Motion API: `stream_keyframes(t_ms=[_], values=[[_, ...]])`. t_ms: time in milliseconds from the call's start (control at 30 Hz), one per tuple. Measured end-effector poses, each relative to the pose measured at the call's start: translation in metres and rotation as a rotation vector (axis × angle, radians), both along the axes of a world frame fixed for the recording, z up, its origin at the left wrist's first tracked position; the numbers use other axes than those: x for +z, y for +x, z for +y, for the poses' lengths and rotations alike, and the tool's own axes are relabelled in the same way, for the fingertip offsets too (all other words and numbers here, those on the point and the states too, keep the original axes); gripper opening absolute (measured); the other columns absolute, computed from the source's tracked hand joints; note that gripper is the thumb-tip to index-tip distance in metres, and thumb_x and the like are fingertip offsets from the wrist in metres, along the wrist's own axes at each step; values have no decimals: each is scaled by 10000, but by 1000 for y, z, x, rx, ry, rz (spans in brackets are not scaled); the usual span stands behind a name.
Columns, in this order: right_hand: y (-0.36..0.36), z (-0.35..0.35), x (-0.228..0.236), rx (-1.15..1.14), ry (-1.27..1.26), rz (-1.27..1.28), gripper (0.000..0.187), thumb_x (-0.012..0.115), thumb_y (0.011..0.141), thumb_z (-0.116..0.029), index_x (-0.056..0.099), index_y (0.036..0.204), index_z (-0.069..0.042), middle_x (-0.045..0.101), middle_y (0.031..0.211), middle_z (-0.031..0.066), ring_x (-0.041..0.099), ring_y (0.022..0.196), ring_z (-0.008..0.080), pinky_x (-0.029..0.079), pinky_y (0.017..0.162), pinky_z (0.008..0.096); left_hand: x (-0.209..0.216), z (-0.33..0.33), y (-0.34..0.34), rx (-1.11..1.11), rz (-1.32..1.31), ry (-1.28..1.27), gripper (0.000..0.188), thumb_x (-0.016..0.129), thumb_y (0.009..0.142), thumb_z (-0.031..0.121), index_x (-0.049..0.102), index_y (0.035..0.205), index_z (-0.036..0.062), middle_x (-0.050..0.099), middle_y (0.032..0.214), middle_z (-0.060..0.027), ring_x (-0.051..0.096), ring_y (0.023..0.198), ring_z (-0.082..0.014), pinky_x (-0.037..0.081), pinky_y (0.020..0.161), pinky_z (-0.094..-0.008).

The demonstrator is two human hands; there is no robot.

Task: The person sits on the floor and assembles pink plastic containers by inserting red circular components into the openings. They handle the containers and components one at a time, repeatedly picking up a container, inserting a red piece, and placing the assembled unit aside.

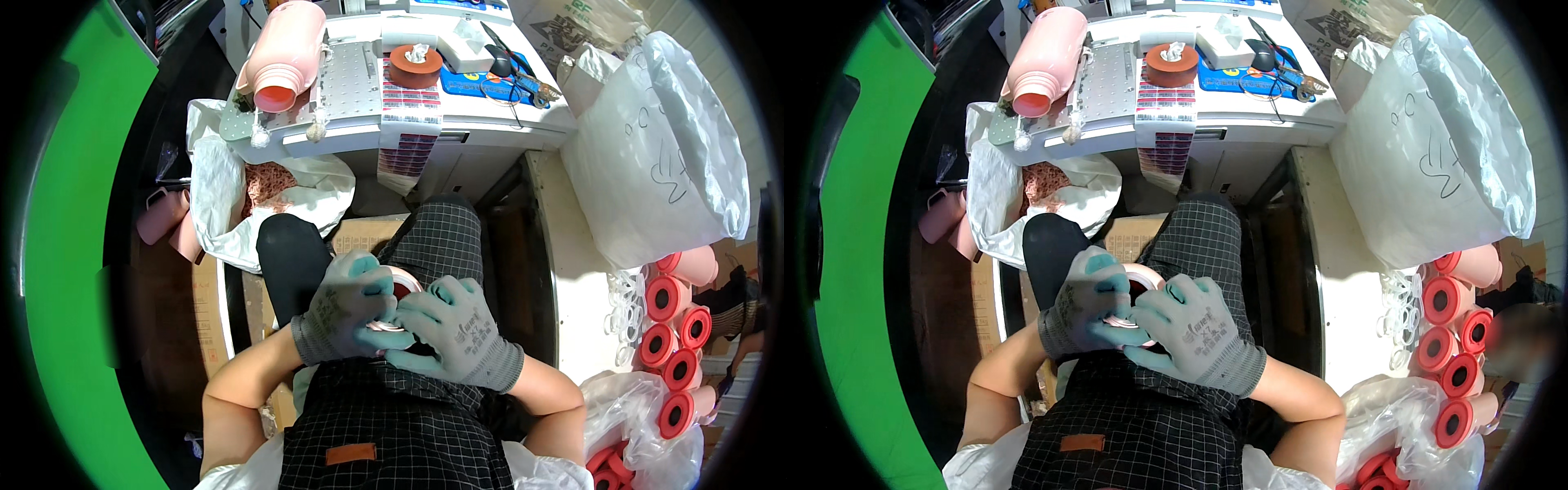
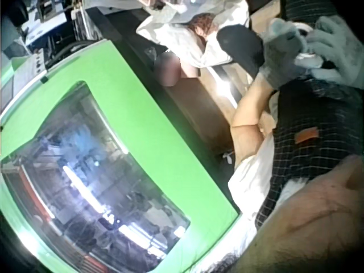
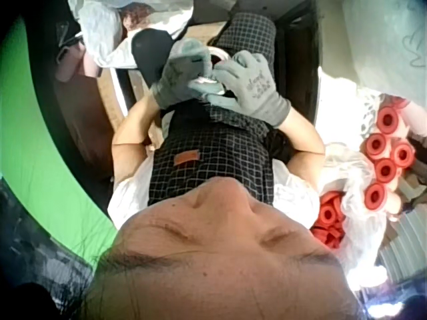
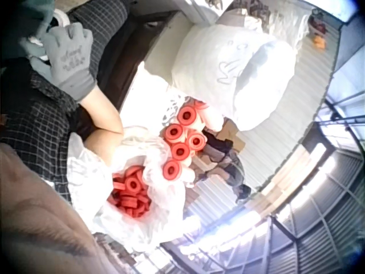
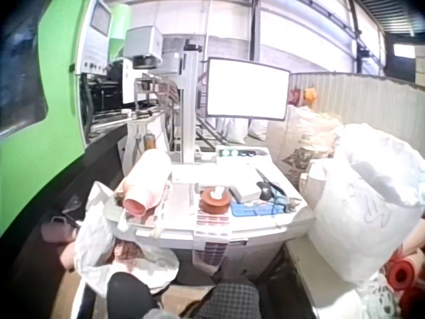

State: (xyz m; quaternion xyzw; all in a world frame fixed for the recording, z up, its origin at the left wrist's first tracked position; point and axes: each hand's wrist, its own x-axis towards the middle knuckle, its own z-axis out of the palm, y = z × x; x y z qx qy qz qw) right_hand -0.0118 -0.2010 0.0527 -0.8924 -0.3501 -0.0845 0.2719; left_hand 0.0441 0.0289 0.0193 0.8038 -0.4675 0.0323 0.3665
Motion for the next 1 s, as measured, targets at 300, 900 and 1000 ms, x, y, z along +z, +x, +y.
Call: stream_keyframes(t_ms=[300, 900, 1000], values=[[5, 23, -29, -121, 126, -126, 374, 828, 767, -358, 644, 939, -82, 579, 937, 74, 550, 765, 244, 426, 714, 397, 43, -13, 1, 314, -364, 298, 263, 791, 710, 323, 691, 878, 146, 628, 926, -40, 610, 823, -293, 510, 721, -451], [-1, 10, -37, -161, 167, -159, 329, 844, 773, -349, 633, 822, -102, 626, 892, 63, 567, 734, 241, 417, 657, 383, 52, -37, 40, -35, -128, 458, 259, 738, 812, 190, 728, 1050, 88, 682, 908, -109, 733, 838, -321, 590, 674, -408], [-12, -16, -42, -216, 268, -115, 305, 880, 728, -292, 649, 829, -119, 644, 893, 56, 601, 777, 250, 445, 666, 371, 46, -42, 34, 48, -11, 125, 290, 728, 886, 232, 683, 1127, 78, 698, 931, -113, 734, 812, -321, 587, 668, -401]])
